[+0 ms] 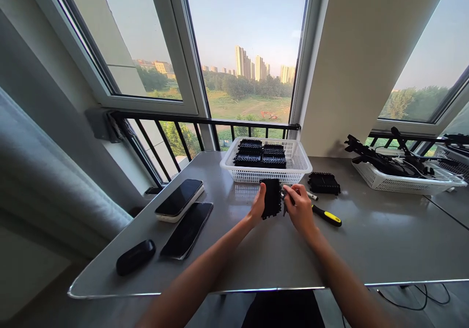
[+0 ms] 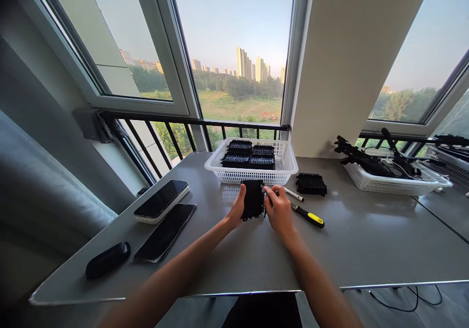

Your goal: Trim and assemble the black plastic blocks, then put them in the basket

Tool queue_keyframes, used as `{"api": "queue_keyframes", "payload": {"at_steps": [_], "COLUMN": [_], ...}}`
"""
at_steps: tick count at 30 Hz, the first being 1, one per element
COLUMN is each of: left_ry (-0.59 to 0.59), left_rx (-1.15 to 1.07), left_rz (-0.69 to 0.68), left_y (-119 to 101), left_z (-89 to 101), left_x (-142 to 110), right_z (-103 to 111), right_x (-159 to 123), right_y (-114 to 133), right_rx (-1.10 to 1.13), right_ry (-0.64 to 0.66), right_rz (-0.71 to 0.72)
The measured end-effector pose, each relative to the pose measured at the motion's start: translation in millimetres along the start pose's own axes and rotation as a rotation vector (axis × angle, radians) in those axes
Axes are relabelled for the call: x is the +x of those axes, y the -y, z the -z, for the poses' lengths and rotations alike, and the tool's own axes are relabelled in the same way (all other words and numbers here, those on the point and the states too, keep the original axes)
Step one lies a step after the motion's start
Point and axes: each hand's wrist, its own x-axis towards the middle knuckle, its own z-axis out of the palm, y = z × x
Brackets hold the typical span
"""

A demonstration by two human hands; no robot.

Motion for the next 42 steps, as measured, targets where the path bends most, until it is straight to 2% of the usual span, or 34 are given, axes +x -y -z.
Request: {"api": "queue_keyframes", "payload": {"at_steps": [3,8,13,18,22,25,27,31,33,36,39,42], "left_ry": [0.020,0.043,0.005,-0.121,-0.141,-0.201,-0.218,-0.126,-0.084,-0.026,0.068,0.110], "left_rx": [0.072,0.143,0.146,0.023,-0.055,-0.101,-0.124,-0.134,-0.145,-0.154,-0.153,-0.122], "left_rz": [-0.026,-0.096,-0.097,-0.014,0.092,0.091,0.092,0.168,0.186,0.201,0.212,0.212], "left_y": [4.9,6.0,7.1,6.0,-1.4,-8.9,-13.0,-17.4,-18.6,-18.2,-12.4,-2.1], "left_z": [-5.8,-15.6,-12.5,-6.7,-3.8,0.6,4.2,7.9,7.5,5.4,2.0,-2.0], "left_x": [-5.0,-12.5,-9.8,-5.2,-1.5,2.9,5.2,6.3,5.6,3.4,-0.5,-4.4], "right_z": [-0.8,-3.8,-5.5,-5.7,-4.2,-6.9,-9.9,-10.3,-6.2,1.3,5.2,3.5], "right_x": [0.5,-1.0,-2.6,-1.8,-2.1,-5.7,-7.6,-3.3,1.8,8.0,9.0,6.4], "right_y": [-3.0,0.9,15.7,30.5,35.3,34.7,31.4,18.7,13.4,12.4,16.8,18.3], "right_rx": [-0.055,-0.288,-0.418,-0.422,-0.358,-0.235,-0.143,0.109,0.265,0.453,0.541,0.497], "right_ry": [0.068,0.221,0.386,0.545,0.588,0.602,0.591,0.491,0.379,0.132,-0.035,-0.043], "right_rz": [0.018,-0.007,-0.058,-0.040,-0.073,-0.073,-0.075,-0.142,-0.191,-0.248,-0.275,-0.242]}}
